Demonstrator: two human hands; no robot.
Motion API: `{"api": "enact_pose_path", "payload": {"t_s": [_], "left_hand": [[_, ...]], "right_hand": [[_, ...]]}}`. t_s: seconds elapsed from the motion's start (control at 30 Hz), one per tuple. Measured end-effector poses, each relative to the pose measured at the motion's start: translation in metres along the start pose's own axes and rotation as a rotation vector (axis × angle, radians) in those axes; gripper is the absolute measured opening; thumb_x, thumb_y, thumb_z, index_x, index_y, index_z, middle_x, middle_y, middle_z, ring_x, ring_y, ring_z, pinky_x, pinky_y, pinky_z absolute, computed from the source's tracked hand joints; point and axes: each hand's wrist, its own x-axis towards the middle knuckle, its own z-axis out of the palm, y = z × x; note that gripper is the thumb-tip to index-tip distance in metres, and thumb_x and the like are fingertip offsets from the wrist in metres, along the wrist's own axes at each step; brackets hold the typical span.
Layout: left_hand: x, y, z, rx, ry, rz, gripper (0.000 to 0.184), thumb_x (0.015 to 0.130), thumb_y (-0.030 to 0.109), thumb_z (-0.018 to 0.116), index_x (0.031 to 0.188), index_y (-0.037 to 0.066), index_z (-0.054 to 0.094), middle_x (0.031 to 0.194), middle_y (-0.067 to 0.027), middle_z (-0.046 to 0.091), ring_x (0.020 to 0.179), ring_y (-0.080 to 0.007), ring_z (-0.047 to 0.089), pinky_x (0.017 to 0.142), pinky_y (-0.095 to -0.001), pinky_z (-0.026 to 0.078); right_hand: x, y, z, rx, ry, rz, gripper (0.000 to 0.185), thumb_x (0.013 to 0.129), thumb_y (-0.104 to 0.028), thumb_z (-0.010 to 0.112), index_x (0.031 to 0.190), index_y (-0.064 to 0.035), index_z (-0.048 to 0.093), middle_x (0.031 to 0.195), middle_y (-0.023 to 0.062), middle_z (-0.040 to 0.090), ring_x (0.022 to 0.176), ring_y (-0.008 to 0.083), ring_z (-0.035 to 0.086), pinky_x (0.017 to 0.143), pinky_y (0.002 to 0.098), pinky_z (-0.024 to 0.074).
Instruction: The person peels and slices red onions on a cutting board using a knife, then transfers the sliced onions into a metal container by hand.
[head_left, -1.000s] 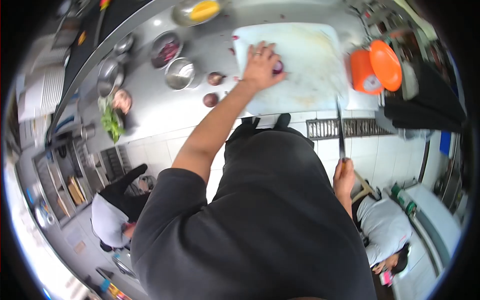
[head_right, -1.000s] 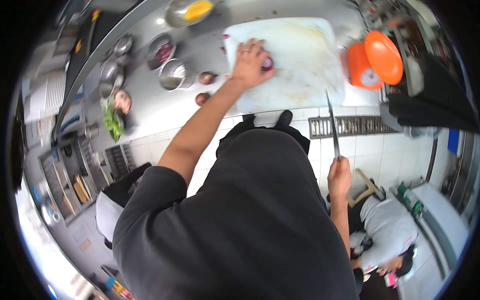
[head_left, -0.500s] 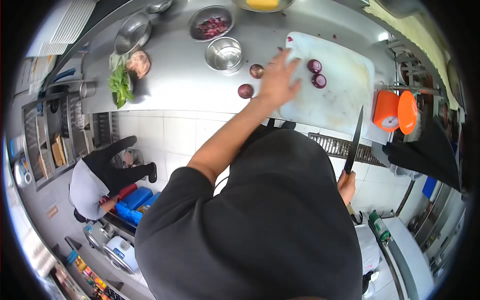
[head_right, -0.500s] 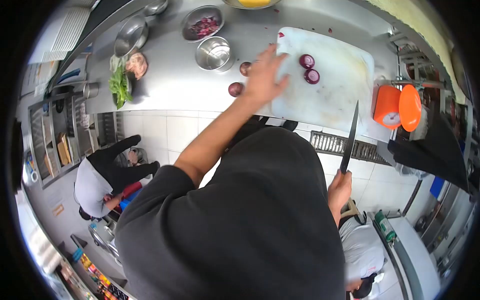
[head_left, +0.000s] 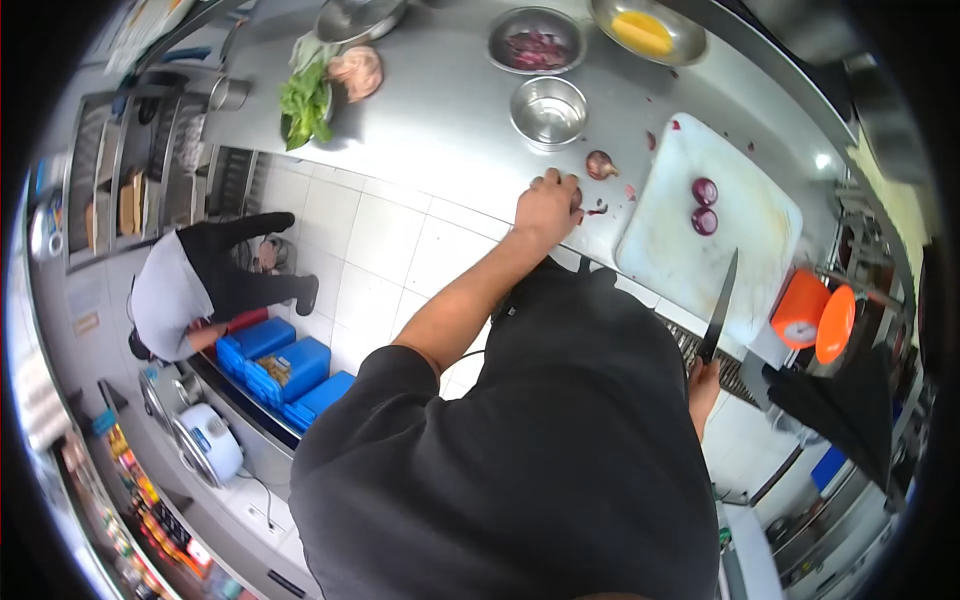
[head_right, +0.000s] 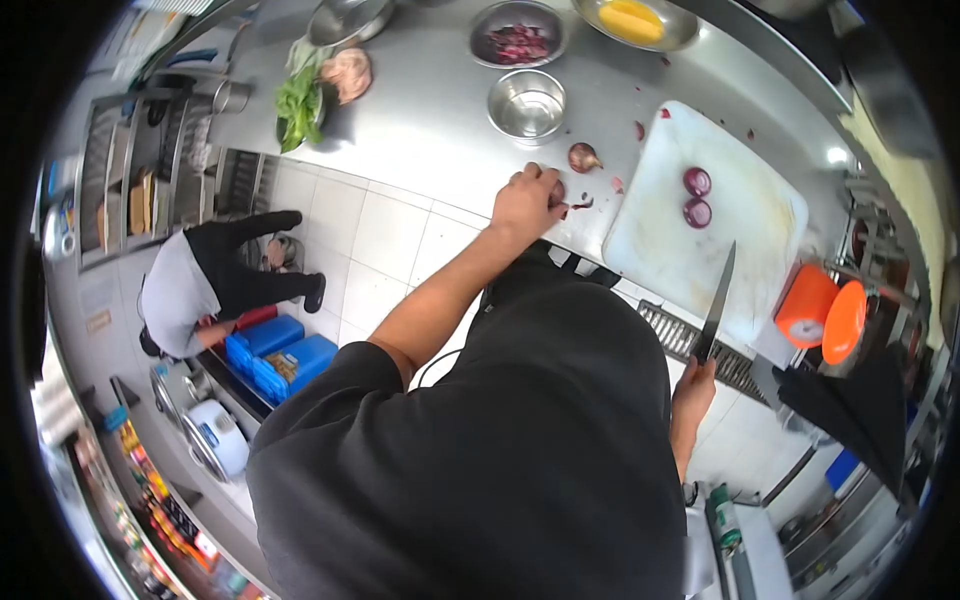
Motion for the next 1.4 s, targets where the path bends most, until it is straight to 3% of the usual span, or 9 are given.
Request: {"api": "enact_pose_path", "payload": {"t_s": [0.13,0.23,0.33,0.57,0.8,1.03,1.13,1.23,1.4], "left_hand": [[-0.005,-0.006,0.006,-0.328,0.205,0.124,0.045,0.079,0.025,0.087,0.118,0.009,0.071,0.110,-0.0155,0.070,0.102,-0.0382,0.071,0.090,-0.0474,0.060],[-0.010,0.020,-0.007,-0.940,0.086,0.176,0.049,0.083,0.006,0.086,0.130,0.006,0.069,0.118,-0.0077,0.068,0.104,-0.0153,0.070,0.080,-0.0295,0.061],[-0.013,0.057,-0.016,-1.194,-0.030,0.255,0.052,0.091,-0.006,0.079,0.138,0.004,0.060,0.127,-0.0068,0.066,0.117,-0.0174,0.067,0.099,-0.0313,0.059],[-0.004,0.147,0.015,-1.000,-0.325,0.367,0.053,0.091,-0.001,0.080,0.139,0.004,0.057,0.134,-0.0080,0.062,0.123,-0.0176,0.065,0.105,-0.0342,0.057],[0.016,0.200,0.089,-0.437,-0.206,0.728,0.050,0.086,0.007,0.087,0.131,0.006,0.067,0.131,-0.0105,0.067,0.116,-0.0190,0.070,0.097,-0.0343,0.061],[0.032,0.232,0.089,-0.500,-0.464,0.444,0.048,0.093,0.020,0.086,0.134,0.001,0.069,0.119,-0.0104,0.075,0.107,-0.0202,0.075,0.093,-0.0327,0.062],[0.027,0.246,0.083,-0.465,-0.219,0.536,0.034,0.091,0.015,0.082,0.123,0.006,0.073,0.116,-0.0095,0.072,0.100,-0.0195,0.074,0.079,-0.0330,0.065],[0.024,0.246,0.083,-0.328,-0.193,0.689,0.029,0.091,0.012,0.080,0.119,0.008,0.073,0.121,-0.0093,0.069,0.101,-0.0222,0.073,0.074,-0.0350,0.066],[0.020,0.242,0.088,-0.288,-0.203,0.673,0.030,0.088,0.007,0.081,0.116,0.009,0.072,0.123,-0.0088,0.068,0.106,-0.0233,0.070,0.076,-0.0355,0.066]], "right_hand": [[0.014,0.013,0.000,0.043,0.067,-0.144,0.026,0.108,-0.025,0.063,0.108,0.0011,0.060,0.088,0.0250,0.072,0.084,0.0470,0.070,0.073,0.0504,0.0531],[0.019,-0.009,-0.012,0.058,-0.013,-0.080,0.025,0.108,-0.025,0.062,0.108,0.0002,0.060,0.088,0.0274,0.071,0.087,0.0519,0.068,0.073,0.0557,0.0519],[0.027,-0.013,-0.008,0.036,0.025,-0.129,0.025,0.107,-0.024,0.063,0.101,-0.0001,0.056,0.084,0.0285,0.069,0.085,0.0536,0.067,0.071,0.0592,0.0506],[0.025,-0.028,-0.010,0.186,0.040,-0.077,0.029,0.106,-0.027,0.066,0.099,-0.0011,0.055,0.081,0.0296,0.068,0.083,0.0546,0.066,0.070,0.0610,0.0497],[0.007,-0.037,-0.019,0.265,-0.028,-0.006,0.028,0.101,-0.023,0.071,0.103,-0.0013,0.053,0.088,0.0254,0.071,0.086,0.0498,0.069,0.073,0.0573,0.0524],[0.001,-0.035,-0.031,0.292,-0.056,-0.035,0.021,0.101,-0.017,0.068,0.108,-0.0031,0.053,0.094,0.0211,0.067,0.089,0.0462,0.067,0.075,0.0555,0.0526],[0.000,-0.039,-0.040,0.312,-0.098,-0.004,0.020,0.102,-0.016,0.067,0.110,-0.0038,0.054,0.096,0.0199,0.068,0.089,0.0448,0.068,0.075,0.0548,0.0532],[-0.002,-0.042,-0.040,0.322,-0.093,0.010,0.019,0.103,-0.016,0.066,0.112,-0.0044,0.055,0.097,0.0194,0.067,0.087,0.0443,0.068,0.073,0.0538,0.0538],[-0.010,-0.055,-0.059,0.372,-0.061,0.039,0.017,0.103,-0.017,0.067,0.112,-0.0058,0.057,0.098,0.0181,0.066,0.084,0.0446,0.068,0.071,0.0526,0.0539]]}}
